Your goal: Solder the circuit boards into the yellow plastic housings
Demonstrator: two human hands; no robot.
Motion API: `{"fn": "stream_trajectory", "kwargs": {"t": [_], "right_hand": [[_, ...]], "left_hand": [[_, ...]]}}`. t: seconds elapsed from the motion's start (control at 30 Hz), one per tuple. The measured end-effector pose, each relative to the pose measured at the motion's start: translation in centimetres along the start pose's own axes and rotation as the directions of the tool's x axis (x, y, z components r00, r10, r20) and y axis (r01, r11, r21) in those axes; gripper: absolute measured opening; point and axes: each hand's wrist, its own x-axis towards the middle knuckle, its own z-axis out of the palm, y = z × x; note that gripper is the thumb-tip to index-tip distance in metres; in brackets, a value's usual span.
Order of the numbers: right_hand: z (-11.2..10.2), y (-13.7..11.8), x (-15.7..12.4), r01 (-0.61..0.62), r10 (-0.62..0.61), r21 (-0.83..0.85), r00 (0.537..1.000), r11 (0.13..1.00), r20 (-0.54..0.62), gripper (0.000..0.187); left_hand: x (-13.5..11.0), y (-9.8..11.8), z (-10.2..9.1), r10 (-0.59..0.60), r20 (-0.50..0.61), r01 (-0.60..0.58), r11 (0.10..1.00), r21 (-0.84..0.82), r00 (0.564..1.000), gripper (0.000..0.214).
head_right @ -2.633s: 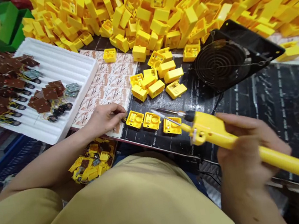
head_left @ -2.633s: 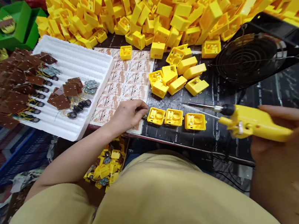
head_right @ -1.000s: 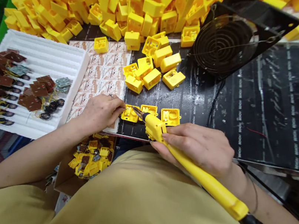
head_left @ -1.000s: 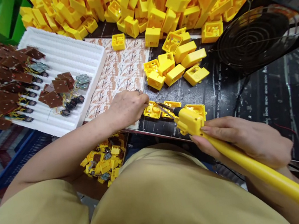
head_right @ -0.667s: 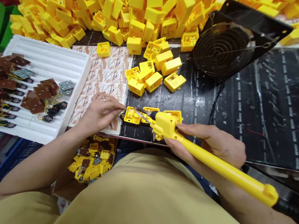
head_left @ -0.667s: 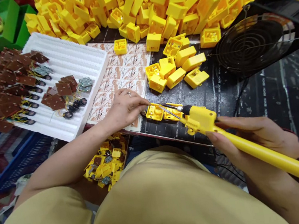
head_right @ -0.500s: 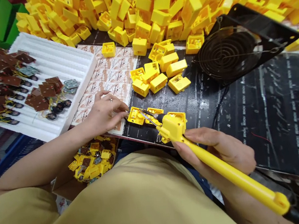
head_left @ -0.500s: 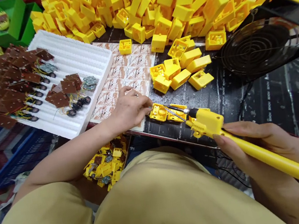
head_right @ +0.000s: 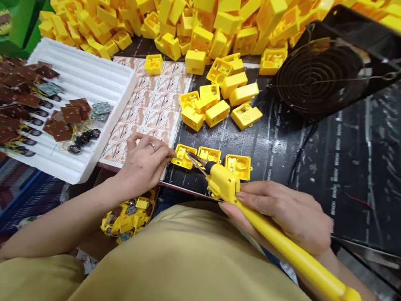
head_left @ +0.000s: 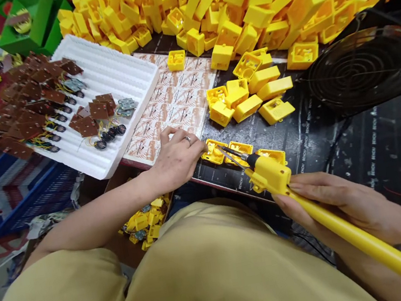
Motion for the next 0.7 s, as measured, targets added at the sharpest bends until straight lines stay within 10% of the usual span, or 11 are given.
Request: {"fn": "stream_trajectory", "kwargs": {"t": [0.7], "right_hand": [[0.0,-0.2,1.9,0.330,-0.327,-0.001,0.934,0.944,0.144,0.012]], "left_hand": [[3.7,0.1,-1.5,0.080,0.270,-0.120,0.983,0.136,0.960,0.016]]}}
